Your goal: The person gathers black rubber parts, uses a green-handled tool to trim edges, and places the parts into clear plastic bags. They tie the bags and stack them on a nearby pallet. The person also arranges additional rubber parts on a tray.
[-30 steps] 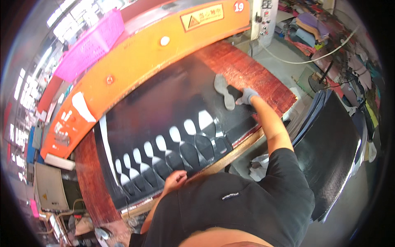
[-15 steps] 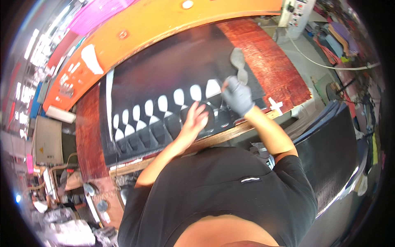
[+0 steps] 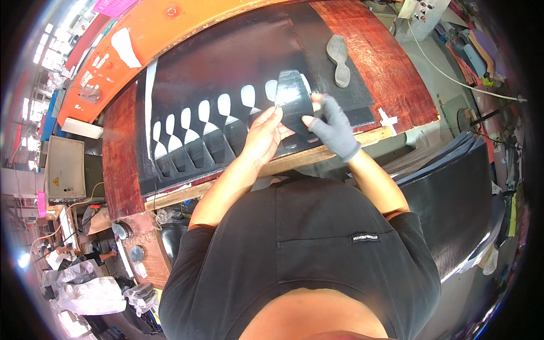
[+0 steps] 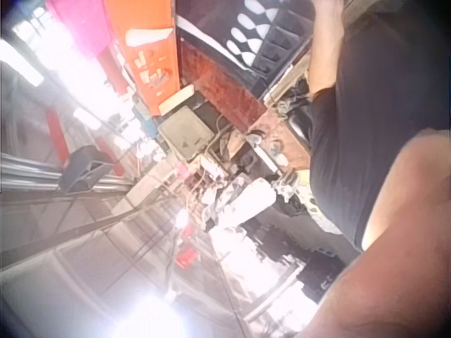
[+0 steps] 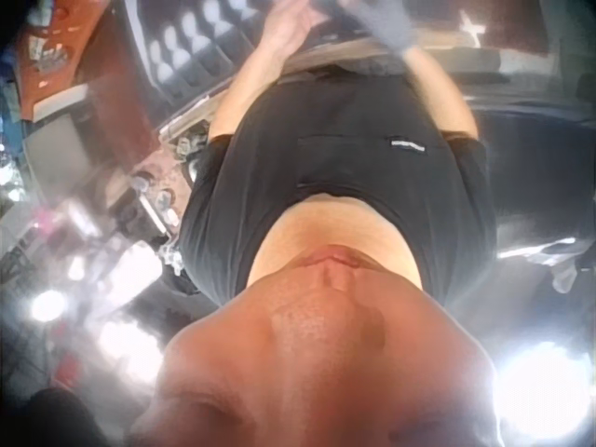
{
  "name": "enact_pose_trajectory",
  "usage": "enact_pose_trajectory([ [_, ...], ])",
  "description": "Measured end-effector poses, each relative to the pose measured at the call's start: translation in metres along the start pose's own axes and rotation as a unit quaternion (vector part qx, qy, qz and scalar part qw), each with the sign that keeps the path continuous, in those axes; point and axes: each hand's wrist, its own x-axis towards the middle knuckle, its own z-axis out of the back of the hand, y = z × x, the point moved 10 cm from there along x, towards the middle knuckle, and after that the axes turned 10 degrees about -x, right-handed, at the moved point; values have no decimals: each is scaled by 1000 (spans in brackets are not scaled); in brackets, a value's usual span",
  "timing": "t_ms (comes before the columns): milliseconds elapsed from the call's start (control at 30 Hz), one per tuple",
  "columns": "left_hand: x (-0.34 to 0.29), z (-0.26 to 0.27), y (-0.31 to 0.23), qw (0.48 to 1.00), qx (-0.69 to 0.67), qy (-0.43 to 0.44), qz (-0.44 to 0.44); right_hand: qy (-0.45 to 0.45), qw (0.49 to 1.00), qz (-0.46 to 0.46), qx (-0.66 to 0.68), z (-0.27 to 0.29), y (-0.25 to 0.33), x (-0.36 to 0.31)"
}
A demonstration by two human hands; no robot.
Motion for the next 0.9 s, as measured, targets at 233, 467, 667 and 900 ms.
enact_pose_trajectory([
  [233, -18, -9, -12, 977, 204, 21, -62, 60, 988, -86, 111, -27, -6, 7],
  [467, -33, 20, -16, 984, 146, -104, -16, 87, 986, -63, 127, -64, -14, 10],
  [667, -55, 22, -19, 944, 318, -76, 46, 85, 996, -26, 32, -72, -5, 41],
  [900, -90, 49, -74, 904, 403, -92, -109, -66, 928, 306, -202, -94, 106, 19],
])
